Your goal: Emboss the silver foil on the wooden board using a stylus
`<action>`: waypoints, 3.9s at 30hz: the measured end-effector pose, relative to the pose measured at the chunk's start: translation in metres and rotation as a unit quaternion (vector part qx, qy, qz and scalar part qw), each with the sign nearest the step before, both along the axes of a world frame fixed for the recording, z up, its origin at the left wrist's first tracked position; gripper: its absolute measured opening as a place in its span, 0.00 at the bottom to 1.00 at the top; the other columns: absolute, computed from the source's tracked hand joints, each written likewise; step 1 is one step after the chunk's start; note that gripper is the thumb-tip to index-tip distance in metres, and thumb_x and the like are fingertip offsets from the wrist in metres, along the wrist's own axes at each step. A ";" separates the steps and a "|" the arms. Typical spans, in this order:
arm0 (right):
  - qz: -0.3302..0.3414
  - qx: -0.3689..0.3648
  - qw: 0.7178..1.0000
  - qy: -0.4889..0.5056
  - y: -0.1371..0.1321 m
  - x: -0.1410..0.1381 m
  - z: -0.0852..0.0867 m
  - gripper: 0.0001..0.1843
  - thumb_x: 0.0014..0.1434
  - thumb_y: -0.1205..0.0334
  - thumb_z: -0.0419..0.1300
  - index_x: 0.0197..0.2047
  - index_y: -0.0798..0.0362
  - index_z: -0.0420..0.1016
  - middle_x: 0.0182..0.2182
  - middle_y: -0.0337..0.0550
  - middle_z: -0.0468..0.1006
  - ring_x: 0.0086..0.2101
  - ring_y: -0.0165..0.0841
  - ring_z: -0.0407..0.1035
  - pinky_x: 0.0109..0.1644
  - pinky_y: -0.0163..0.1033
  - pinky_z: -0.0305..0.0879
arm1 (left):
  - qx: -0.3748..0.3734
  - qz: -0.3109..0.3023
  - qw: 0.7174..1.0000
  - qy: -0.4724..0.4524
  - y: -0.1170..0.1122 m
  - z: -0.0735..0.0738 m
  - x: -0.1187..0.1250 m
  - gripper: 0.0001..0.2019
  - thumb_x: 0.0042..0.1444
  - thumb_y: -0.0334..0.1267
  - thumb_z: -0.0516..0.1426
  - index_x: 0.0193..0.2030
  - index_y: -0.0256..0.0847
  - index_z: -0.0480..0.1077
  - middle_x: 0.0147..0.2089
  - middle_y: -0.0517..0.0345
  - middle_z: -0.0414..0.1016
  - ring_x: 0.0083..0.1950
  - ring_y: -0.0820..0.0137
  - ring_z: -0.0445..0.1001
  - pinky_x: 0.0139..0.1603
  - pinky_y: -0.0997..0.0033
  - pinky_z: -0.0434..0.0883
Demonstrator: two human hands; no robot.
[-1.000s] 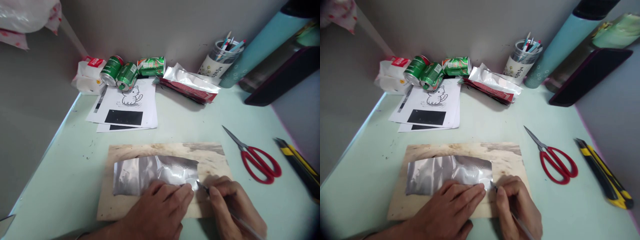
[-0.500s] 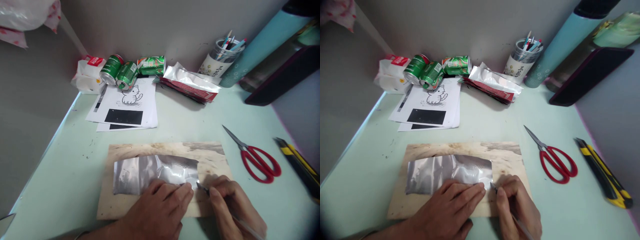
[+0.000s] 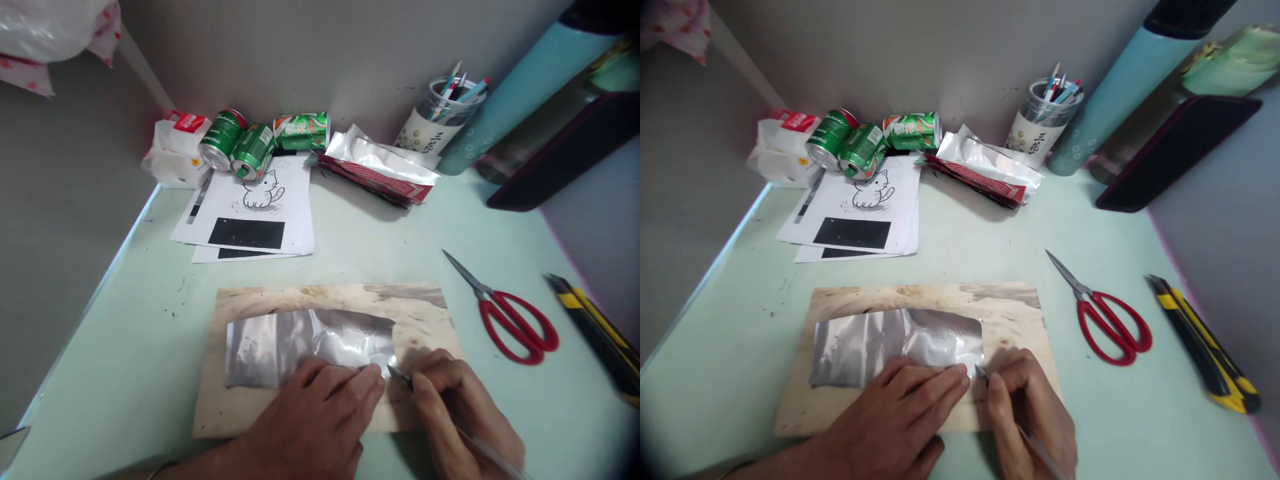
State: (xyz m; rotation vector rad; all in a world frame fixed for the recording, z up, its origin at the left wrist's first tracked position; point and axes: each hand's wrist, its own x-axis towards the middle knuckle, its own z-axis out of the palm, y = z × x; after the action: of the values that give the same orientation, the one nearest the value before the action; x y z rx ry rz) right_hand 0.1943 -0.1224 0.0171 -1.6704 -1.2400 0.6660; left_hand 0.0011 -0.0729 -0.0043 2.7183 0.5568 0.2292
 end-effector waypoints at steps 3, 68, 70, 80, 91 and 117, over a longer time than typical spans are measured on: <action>-0.016 0.000 1.000 0.006 0.001 -0.001 0.000 0.13 0.67 0.63 0.58 0.30 0.48 0.63 0.26 0.35 0.68 0.27 0.30 0.62 0.29 0.34 0.60 | -0.007 -0.003 1.000 0.003 0.000 0.001 0.000 0.25 0.74 0.39 0.45 0.73 0.32 0.52 0.76 0.54 0.52 0.64 0.62 0.63 0.57 0.58 0.66; -0.049 -0.024 0.998 -0.012 -0.007 0.011 -0.002 0.12 0.64 0.62 0.62 0.29 0.48 0.65 0.28 0.36 0.72 0.28 0.29 0.67 0.31 0.30 0.65 | 0.037 -0.001 0.999 0.022 0.007 0.020 0.019 0.31 0.66 0.46 0.61 0.69 0.31 0.58 0.64 0.53 0.67 0.56 0.62 0.62 0.52 0.58 0.61; -0.057 -0.030 0.997 -0.030 -0.007 0.010 -0.002 0.12 0.63 0.62 0.62 0.29 0.48 0.65 0.28 0.35 0.72 0.28 0.29 0.66 0.32 0.30 0.65 | 0.035 0.002 0.999 0.021 0.007 0.021 0.019 0.30 0.67 0.46 0.60 0.69 0.32 0.58 0.64 0.53 0.67 0.57 0.62 0.62 0.52 0.58 0.61; -0.064 -0.031 0.996 -0.047 -0.007 0.005 0.000 0.11 0.64 0.61 0.61 0.30 0.47 0.65 0.29 0.35 0.72 0.29 0.29 0.65 0.33 0.30 0.63 | 0.022 0.009 1.000 0.011 0.009 0.021 0.017 0.23 0.71 0.42 0.54 0.68 0.33 0.59 0.62 0.56 0.69 0.56 0.62 0.63 0.50 0.57 0.62; -0.075 -0.058 0.992 -0.087 -0.010 0.007 -0.004 0.12 0.65 0.58 0.61 0.30 0.48 0.66 0.29 0.35 0.74 0.29 0.29 0.67 0.34 0.32 0.62 | 0.026 0.016 1.000 0.008 0.007 0.019 0.017 0.20 0.74 0.38 0.48 0.68 0.33 0.60 0.62 0.55 0.69 0.56 0.62 0.64 0.51 0.56 0.60; -0.038 -0.051 0.995 -0.078 -0.008 0.005 -0.001 0.14 0.66 0.59 0.60 0.29 0.48 0.64 0.27 0.34 0.72 0.27 0.28 0.66 0.32 0.32 0.61 | 0.016 0.006 1.000 0.021 0.006 0.018 0.019 0.23 0.75 0.45 0.46 0.69 0.32 0.58 0.63 0.52 0.68 0.57 0.60 0.63 0.52 0.56 0.61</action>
State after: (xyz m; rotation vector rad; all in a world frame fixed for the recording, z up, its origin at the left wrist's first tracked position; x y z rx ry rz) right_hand 0.1993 -0.1301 0.0164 -1.8737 -1.2609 0.5692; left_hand 0.0198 -0.0673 0.0137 2.7567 0.5865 0.1849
